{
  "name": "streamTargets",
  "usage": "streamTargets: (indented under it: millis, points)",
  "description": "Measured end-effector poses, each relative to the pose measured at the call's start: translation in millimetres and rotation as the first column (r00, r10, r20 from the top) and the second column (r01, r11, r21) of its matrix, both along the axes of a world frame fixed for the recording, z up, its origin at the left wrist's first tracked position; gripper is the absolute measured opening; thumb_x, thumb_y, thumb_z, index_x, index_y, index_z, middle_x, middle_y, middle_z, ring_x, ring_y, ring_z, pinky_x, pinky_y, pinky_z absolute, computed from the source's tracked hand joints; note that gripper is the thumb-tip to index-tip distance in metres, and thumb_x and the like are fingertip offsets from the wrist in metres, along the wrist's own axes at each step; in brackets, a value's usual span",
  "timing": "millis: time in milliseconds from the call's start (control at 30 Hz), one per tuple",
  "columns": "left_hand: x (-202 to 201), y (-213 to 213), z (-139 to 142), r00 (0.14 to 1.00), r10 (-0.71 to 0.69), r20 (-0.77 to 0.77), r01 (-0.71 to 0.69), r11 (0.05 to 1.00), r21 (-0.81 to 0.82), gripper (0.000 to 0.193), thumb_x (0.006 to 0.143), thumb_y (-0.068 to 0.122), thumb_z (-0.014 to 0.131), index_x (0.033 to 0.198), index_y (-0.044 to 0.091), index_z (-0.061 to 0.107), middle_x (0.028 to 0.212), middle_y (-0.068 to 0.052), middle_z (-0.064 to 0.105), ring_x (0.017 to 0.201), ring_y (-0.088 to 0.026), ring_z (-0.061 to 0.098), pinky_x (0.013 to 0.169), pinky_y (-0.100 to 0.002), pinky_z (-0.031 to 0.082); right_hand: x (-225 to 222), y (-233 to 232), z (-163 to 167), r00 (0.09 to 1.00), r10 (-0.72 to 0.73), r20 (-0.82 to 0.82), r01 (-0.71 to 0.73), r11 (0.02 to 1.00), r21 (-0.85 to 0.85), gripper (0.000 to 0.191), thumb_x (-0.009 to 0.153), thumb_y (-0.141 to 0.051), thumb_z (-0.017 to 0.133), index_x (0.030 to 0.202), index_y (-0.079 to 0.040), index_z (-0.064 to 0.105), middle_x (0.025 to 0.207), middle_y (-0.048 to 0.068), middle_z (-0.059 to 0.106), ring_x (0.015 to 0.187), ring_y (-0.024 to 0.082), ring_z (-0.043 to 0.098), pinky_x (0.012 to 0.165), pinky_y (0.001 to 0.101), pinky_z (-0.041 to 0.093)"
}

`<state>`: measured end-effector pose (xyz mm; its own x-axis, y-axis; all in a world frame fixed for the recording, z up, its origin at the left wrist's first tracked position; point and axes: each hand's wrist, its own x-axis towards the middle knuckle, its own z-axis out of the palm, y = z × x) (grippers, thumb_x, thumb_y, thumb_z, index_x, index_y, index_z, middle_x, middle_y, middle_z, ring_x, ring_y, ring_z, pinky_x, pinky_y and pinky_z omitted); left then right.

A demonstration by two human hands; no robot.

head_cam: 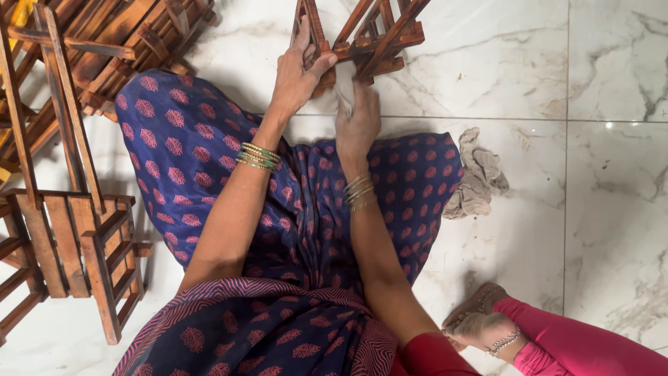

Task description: The person sits on the floor and wipes a small wooden chair with a cloth. They rotate the chair to clean different sides and legs, then set it aside and pick up another similar wooden item to continue wiping.

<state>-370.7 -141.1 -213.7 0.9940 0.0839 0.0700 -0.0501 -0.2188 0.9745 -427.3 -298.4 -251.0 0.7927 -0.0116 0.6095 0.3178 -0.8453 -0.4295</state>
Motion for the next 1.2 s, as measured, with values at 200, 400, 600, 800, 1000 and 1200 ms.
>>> streamTargets:
  millis: [200,400,600,800,1000,1200]
  points:
    - [3,-2,-10,0.994,-0.012,0.104,0.014,1.000,-0.022,0.092,0.097,0.024,0.078,0.161,-0.004,0.018,0.084,-0.001,0.066,0.073,-0.007,0.052,0.073,-0.023,0.050,23,30,0,0.882,-0.222,-0.416,0.112,0.955,-0.274,0.057,0.088,-0.007,0.066,0.143,0.003,0.056,0.127,0.020,0.055,0.085,0.038,0.070,0.070,0.0486,0.056]
    - [1,-5,-13,0.990,-0.001,0.143,0.022,0.989,-0.149,0.090,0.100,0.021,0.077,0.164,-0.003,0.018,0.095,0.002,0.073,0.084,-0.004,0.060,0.083,-0.021,0.055,3,55,-39,0.815,0.046,-0.577,-0.197,0.959,-0.203,0.021,0.088,-0.017,0.070,0.103,-0.002,0.073,0.137,0.020,0.057,0.084,0.041,0.069,0.079,0.0505,0.055]
    - [4,-5,-11,1.000,0.013,0.028,-0.012,0.998,-0.061,0.094,0.095,0.022,0.080,0.162,0.000,0.018,0.079,0.002,0.060,0.068,-0.006,0.046,0.068,-0.021,0.047,2,-31,-26,0.752,0.275,-0.599,-0.271,0.957,0.100,0.051,0.080,-0.040,0.082,0.110,-0.001,0.071,0.106,0.021,0.071,0.099,0.039,0.069,0.091,0.0480,0.051]
    - [3,-6,-16,0.996,0.009,0.094,-0.001,0.996,-0.086,0.092,0.097,0.021,0.079,0.163,0.000,0.019,0.079,0.007,0.061,0.068,-0.004,0.049,0.068,-0.021,0.048,78,-109,12,0.968,-0.055,-0.247,0.129,0.946,0.296,0.034,0.090,-0.020,0.075,0.114,0.000,0.065,0.113,0.020,0.068,0.108,0.037,0.067,0.096,0.0433,0.052]
    - [6,-7,-18,1.000,0.014,0.014,-0.013,0.998,-0.057,0.089,0.097,0.023,0.080,0.163,0.000,0.024,0.075,0.000,0.052,0.067,-0.007,0.045,0.067,-0.021,0.046,81,-55,2,0.990,0.011,-0.142,-0.005,0.999,0.042,0.032,0.081,0.002,0.066,0.112,0.002,0.066,0.124,0.021,0.054,0.112,0.041,0.060,0.098,0.0458,0.050]
    - [5,-8,-22,0.998,-0.007,0.059,0.012,0.997,-0.082,0.092,0.096,0.021,0.079,0.162,-0.001,0.020,0.084,0.001,0.063,0.071,-0.006,0.050,0.070,-0.019,0.049,72,-80,15,0.958,0.151,-0.245,-0.164,0.986,-0.032,0.035,0.078,0.003,0.066,0.113,0.000,0.066,0.121,0.017,0.057,0.113,0.038,0.060,0.097,0.0456,0.050]
